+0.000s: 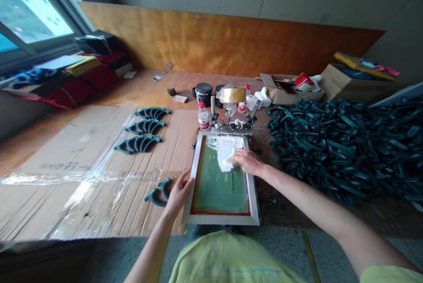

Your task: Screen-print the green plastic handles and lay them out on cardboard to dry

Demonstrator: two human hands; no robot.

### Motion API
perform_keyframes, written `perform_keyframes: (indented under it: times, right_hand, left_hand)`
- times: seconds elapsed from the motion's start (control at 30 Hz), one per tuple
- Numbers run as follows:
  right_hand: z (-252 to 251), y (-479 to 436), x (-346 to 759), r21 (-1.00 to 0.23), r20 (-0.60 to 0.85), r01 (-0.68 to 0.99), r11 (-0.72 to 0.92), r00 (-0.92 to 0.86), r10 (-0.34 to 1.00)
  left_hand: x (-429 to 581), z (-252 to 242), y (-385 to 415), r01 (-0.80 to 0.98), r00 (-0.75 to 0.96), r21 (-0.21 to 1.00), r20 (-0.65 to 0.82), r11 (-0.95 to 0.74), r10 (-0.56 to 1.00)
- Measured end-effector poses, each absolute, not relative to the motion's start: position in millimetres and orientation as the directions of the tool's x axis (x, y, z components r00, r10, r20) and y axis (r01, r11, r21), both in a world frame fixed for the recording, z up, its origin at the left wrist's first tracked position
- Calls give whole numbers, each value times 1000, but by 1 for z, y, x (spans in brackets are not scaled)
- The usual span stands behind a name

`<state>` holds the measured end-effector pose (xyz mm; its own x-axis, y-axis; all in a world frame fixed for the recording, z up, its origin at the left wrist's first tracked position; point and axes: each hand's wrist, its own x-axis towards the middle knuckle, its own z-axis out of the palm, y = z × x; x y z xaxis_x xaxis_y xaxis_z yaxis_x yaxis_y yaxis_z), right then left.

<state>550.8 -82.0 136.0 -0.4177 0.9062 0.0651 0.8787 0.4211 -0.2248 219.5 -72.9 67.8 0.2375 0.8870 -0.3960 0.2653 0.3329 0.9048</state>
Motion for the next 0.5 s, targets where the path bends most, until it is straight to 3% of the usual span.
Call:
perform_keyframes:
  times: [0.13,0.23,0.33,0.43,0.5]
  right_hand:
    - [149,-80,557,-273,3,854,442,-459,889]
    - [142,-74,548,-266,111,895,358,-340,934]
    - [123,-87,539,-262,248,879,397,-337,908]
    - [116,-101,543,-296,259,832,469,-403,878]
    - [125,-93,548,-330,230,838,435,-375,898]
  left_hand:
    - [221,70,-73,258,225,911,-382,323,897]
    - [221,74,-73,278,218,909,-375,311,901]
    - [220,77,-74,276,211,905,-385,323,898]
    - [221,81,-75,258,213,907,-389,333,896]
    - [222,87,-76,246,217,906,-398,345,891]
